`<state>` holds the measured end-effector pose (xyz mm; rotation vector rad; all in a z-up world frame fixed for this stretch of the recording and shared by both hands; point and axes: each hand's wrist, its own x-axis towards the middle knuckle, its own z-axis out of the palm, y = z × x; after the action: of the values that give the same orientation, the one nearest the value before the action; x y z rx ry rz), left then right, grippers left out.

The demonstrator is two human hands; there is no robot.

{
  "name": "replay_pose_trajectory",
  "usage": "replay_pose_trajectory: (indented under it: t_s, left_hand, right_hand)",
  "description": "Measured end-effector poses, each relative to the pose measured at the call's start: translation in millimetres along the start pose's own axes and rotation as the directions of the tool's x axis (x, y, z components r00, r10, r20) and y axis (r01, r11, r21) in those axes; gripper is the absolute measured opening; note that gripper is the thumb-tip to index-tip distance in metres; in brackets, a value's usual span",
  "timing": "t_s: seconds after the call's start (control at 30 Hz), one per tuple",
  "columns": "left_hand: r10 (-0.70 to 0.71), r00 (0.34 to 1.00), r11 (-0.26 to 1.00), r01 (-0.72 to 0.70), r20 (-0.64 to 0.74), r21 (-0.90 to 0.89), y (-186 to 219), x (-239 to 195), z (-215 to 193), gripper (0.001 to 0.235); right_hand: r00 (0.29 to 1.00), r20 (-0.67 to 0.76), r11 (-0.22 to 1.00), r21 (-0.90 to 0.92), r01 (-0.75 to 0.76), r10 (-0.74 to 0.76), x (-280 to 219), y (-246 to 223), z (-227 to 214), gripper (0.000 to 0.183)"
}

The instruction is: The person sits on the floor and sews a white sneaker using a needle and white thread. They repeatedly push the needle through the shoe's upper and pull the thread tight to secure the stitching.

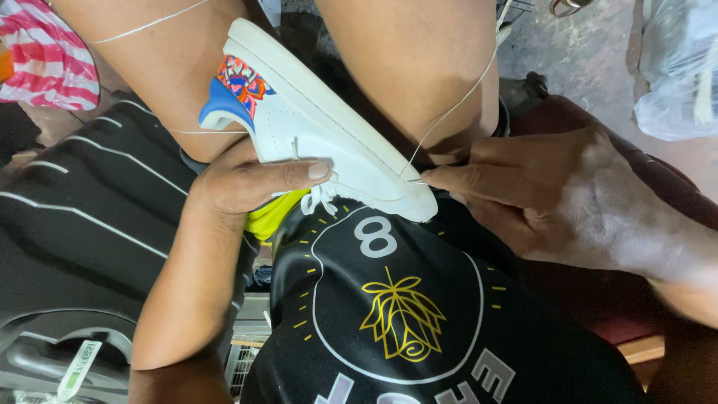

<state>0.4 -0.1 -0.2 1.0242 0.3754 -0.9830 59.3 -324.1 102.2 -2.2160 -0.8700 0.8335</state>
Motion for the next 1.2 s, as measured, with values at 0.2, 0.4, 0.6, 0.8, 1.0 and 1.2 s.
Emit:
replay_pose_trajectory:
  t_s: [0.2, 0.4, 0.6, 0.8, 1.0, 1.2]
  left_hand:
    - [-0.039, 0.999, 0.998, 0.038, -0.003, -0.046, -3.3, 1.3, -3.8, 0.031]
    - [-0.062, 0.998, 0.993, 0.060, -0.016, -0.099, -6.8, 1.9, -4.4, 0.033]
    - [-0.077, 0.997, 0.996, 0.075, -0.021, -0.056, -7.7, 3.1, -6.6, 0.032]
    - [-0.042, 0.999, 0.994, 0.040, -0.017, -0.097, -10.2, 1.4, -5.0, 0.033]
    - [-0.055, 0.998, 0.987, 0.051, -0.019, -0.151, -10.1, 1.7, 7.5, 0.035]
    - [-0.054, 0.997, 0.958, 0.067, 0.056, -0.277, 0.4, 0.9, 20.9, 0.043]
  right_hand:
    - [1.000, 0.005, 1.000, -0.025, -0.006, 0.006, 3.5, -1.0, -1.4, 0.032]
    - [0.999, 0.036, 1.000, -0.014, -0.028, 0.029, 2.2, 5.9, 1.0, 0.035]
    - [0.996, 0.083, 0.999, -0.015, -0.030, 0.032, 6.3, 8.4, 0.3, 0.034]
    - [0.998, 0.062, 0.999, -0.050, -0.011, 0.014, 7.0, 6.1, -4.3, 0.029]
    - [0.994, 0.106, 0.972, -0.232, 0.034, -0.010, -1.4, -5.3, -12.6, 0.035]
    - [0.983, 0.181, 0.946, -0.315, 0.069, -0.011, -0.5, -13.4, -18.6, 0.047]
